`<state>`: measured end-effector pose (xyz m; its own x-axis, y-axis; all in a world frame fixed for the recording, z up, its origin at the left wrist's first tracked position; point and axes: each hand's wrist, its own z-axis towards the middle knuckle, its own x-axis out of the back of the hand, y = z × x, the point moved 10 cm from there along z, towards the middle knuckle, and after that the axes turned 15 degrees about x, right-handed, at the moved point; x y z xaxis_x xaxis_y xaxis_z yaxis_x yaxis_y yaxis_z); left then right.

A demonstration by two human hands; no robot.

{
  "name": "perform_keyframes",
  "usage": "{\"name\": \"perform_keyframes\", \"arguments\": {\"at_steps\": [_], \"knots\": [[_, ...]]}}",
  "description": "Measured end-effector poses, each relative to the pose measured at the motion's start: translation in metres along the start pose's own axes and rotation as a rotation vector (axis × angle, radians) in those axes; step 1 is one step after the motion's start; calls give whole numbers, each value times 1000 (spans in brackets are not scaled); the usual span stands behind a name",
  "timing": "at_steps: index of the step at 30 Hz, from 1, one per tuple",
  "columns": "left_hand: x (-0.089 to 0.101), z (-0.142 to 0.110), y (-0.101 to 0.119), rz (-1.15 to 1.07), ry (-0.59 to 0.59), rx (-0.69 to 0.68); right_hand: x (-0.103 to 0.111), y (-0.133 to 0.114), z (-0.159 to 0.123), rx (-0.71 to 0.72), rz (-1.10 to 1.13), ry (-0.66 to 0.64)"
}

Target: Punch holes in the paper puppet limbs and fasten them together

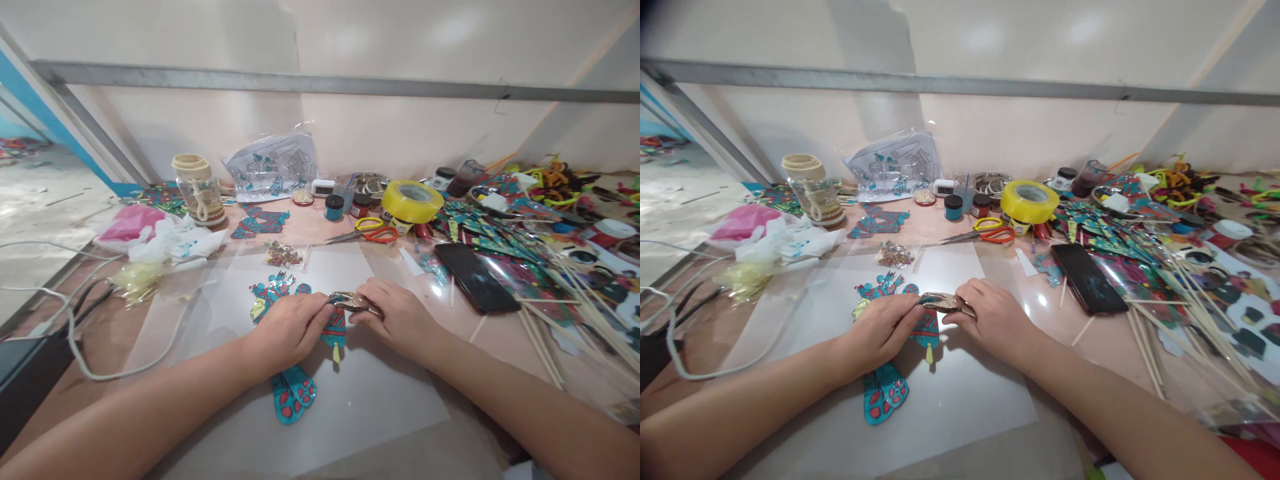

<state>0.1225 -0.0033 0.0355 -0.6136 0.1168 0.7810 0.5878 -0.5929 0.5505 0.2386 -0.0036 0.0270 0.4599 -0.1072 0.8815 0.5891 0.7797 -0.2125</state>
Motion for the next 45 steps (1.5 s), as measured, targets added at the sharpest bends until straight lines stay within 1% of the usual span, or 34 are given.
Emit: {"name": "perform_keyframes", "arguments": {"at_steps": [6, 14, 18, 21, 25, 27, 30, 34, 40, 42, 45], "knots": [[-3, 1, -2, -11, -32, 31, -2, 2, -1, -13, -1, 6], [-8, 1, -5, -6, -74, 61, -6, 8, -1, -34, -51, -44], [-10, 1, -4, 2, -92, 56, -8, 12, -1, -43, -55, -34], [-9, 2, -4, 26, -73, 59, -13, 12, 0, -43, -34, -45], [-6, 7, -11, 27, -57, 132, -14, 9, 3, -54, -25, -68], [-4, 8, -12, 10, -46, 142, -14, 5, 3, -50, -10, -73], [2, 7, -12, -17, -7, 137, -13, -1, 2, -30, 7, -82], [8, 5, -11, -46, 53, 154, -19, -6, -1, -20, 50, -114], [5, 10, -21, -116, -11, 273, -24, -6, -4, -17, 50, -117], [3, 11, -21, -121, -37, 263, -24, -6, -3, -30, 23, -123], [-1, 12, -21, -123, -78, 247, -18, 6, -2, -123, -41, -133]]}}
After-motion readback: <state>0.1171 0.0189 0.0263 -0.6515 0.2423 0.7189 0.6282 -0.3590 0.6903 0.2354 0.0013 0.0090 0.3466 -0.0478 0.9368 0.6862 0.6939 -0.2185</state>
